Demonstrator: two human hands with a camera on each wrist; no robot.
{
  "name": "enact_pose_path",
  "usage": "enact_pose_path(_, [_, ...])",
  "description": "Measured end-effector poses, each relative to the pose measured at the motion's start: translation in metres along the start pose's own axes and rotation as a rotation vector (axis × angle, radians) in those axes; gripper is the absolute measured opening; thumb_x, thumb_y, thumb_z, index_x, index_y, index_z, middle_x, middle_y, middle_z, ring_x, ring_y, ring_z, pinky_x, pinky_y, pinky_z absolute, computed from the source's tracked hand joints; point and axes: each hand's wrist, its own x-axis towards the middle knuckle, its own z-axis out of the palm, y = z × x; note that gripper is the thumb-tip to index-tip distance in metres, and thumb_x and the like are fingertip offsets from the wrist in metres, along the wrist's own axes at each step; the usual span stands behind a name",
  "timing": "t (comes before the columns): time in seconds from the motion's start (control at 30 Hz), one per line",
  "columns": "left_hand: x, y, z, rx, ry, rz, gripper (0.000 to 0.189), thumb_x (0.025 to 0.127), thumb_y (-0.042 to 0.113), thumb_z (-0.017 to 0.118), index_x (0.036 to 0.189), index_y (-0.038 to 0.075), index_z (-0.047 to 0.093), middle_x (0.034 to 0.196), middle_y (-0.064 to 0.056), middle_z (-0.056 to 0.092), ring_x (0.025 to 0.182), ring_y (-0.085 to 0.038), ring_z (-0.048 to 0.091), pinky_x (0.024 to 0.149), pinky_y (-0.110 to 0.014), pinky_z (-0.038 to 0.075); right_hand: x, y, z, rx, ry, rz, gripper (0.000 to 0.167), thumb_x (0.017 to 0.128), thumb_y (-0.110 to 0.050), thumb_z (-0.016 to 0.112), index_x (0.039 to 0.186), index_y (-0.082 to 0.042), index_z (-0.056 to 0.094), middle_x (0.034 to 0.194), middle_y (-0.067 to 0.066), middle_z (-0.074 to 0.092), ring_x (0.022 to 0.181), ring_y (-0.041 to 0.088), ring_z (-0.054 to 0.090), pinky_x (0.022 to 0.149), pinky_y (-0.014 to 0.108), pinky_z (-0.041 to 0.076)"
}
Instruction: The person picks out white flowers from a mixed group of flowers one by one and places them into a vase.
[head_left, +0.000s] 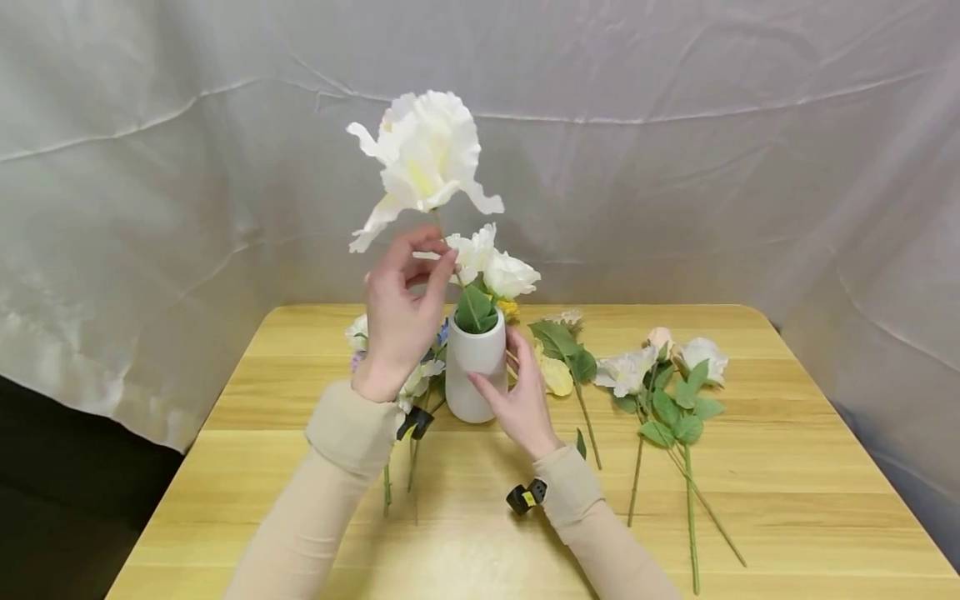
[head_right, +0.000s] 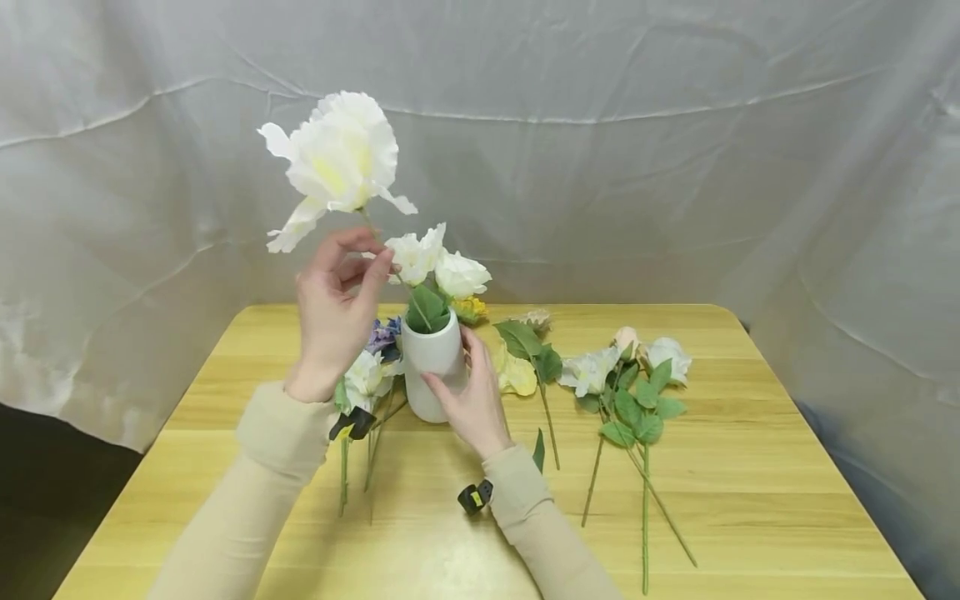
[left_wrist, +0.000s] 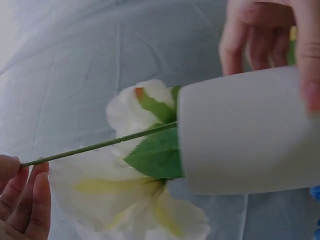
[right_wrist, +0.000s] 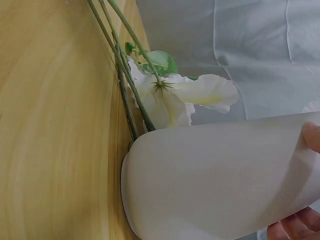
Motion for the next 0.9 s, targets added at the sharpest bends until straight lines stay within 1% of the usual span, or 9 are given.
enact_pose_path(0.13, [-0.006, -0.003, 0.002, 0.043, -0.027, 0.006, 0.022, 0.095, 0.005, 0.066, 0.114, -0.008, 0.062, 0.098, -0.021, 0.071, 0.078, -0.034, 0.076, 0.076, -0.037, 0.064, 0.000, 0.001, 0.000, -0.011, 0.004, 0.006, 0.079, 0.085, -0.016, 0.082, 0.151, -0.011, 0.039, 0.146, 0.015, 0.052, 0.137, 0.032, 0.050, 0.114, 0.053, 0.045])
enact_pose_path(0.23, [-0.011, -0.005, 0.001, 0.073, -0.037, 0.013, 0.023, 0.095, 0.004, 0.066, 0.115, -0.007, 0.063, 0.098, -0.020, 0.071, 0.080, -0.033, 0.076, 0.077, -0.037, 0.064, 0.000, 0.002, 0.000, -0.018, 0.001, 0.010, 0.079, 0.085, -0.015, 0.082, 0.151, -0.010, 0.039, 0.146, 0.014, 0.052, 0.137, 0.032, 0.050, 0.114, 0.051, 0.045])
enact_pose_path(0.37, [-0.018, -0.003, 0.002, 0.122, -0.031, 0.068, 0.020, 0.095, 0.004, 0.066, 0.112, -0.006, 0.064, 0.097, -0.019, 0.071, 0.081, -0.030, 0.076, 0.075, -0.034, 0.064, 0.000, 0.002, 0.001, -0.021, -0.006, 0.019, 0.078, 0.086, -0.016, 0.081, 0.151, -0.010, 0.038, 0.146, 0.014, 0.051, 0.138, 0.031, 0.050, 0.115, 0.050, 0.045])
enact_pose_path(0.43, [-0.022, -0.001, 0.004, 0.146, -0.016, 0.113, 0.016, 0.095, 0.005, 0.067, 0.107, -0.006, 0.065, 0.095, -0.019, 0.072, 0.079, -0.029, 0.076, 0.073, -0.034, 0.064, 0.001, 0.002, 0.001, -0.023, -0.007, 0.021, 0.078, 0.086, -0.016, 0.081, 0.151, -0.011, 0.038, 0.147, 0.013, 0.051, 0.138, 0.031, 0.049, 0.115, 0.050, 0.045])
enact_pose_path(0.5, [-0.024, 0.000, 0.006, 0.156, -0.007, 0.148, 0.013, 0.094, 0.005, 0.068, 0.096, -0.006, 0.062, 0.091, -0.019, 0.072, 0.077, -0.029, 0.076, 0.071, -0.034, 0.064, 0.001, 0.002, 0.000, -0.024, -0.008, 0.020, 0.078, 0.087, -0.017, 0.080, 0.152, -0.011, 0.038, 0.147, 0.012, 0.051, 0.138, 0.030, 0.049, 0.115, 0.049, 0.045])
enact_pose_path(0.63, [-0.027, -0.003, 0.011, 0.162, -0.007, 0.192, 0.019, 0.092, 0.003, 0.069, 0.081, -0.005, 0.055, 0.082, -0.022, 0.071, 0.074, -0.031, 0.076, 0.068, -0.035, 0.064, 0.000, 0.002, 0.000, -0.011, -0.006, 0.003, 0.079, 0.087, -0.017, 0.080, 0.152, -0.011, 0.037, 0.148, 0.013, 0.050, 0.139, 0.031, 0.049, 0.115, 0.050, 0.044])
enact_pose_path(0.7, [-0.029, -0.005, 0.013, 0.170, -0.016, 0.192, 0.019, 0.092, 0.002, 0.068, 0.081, -0.005, 0.055, 0.084, -0.022, 0.072, 0.074, -0.032, 0.076, 0.068, -0.034, 0.064, 0.000, 0.002, 0.000, 0.000, -0.005, -0.005, 0.080, 0.086, -0.016, 0.081, 0.153, -0.011, 0.037, 0.148, 0.015, 0.050, 0.138, 0.033, 0.049, 0.115, 0.052, 0.044])
enact_pose_path(0.8, [-0.032, -0.009, 0.014, 0.209, -0.029, 0.167, 0.009, 0.092, 0.000, 0.065, 0.086, -0.005, 0.060, 0.087, -0.022, 0.074, 0.075, -0.032, 0.077, 0.069, -0.036, 0.064, 0.000, 0.002, 0.000, 0.007, -0.002, -0.016, 0.080, 0.086, -0.015, 0.081, 0.153, -0.010, 0.037, 0.149, 0.016, 0.049, 0.138, 0.034, 0.049, 0.115, 0.052, 0.044])
enact_pose_path(0.9, [-0.036, -0.014, 0.012, 0.287, -0.022, 0.138, 0.005, 0.091, -0.001, 0.064, 0.091, -0.006, 0.064, 0.082, -0.021, 0.074, 0.069, -0.032, 0.075, 0.063, -0.039, 0.063, -0.001, 0.003, 0.001, -0.004, 0.001, -0.031, 0.080, 0.086, -0.014, 0.081, 0.153, -0.008, 0.037, 0.149, 0.016, 0.049, 0.138, 0.034, 0.050, 0.115, 0.052, 0.044])
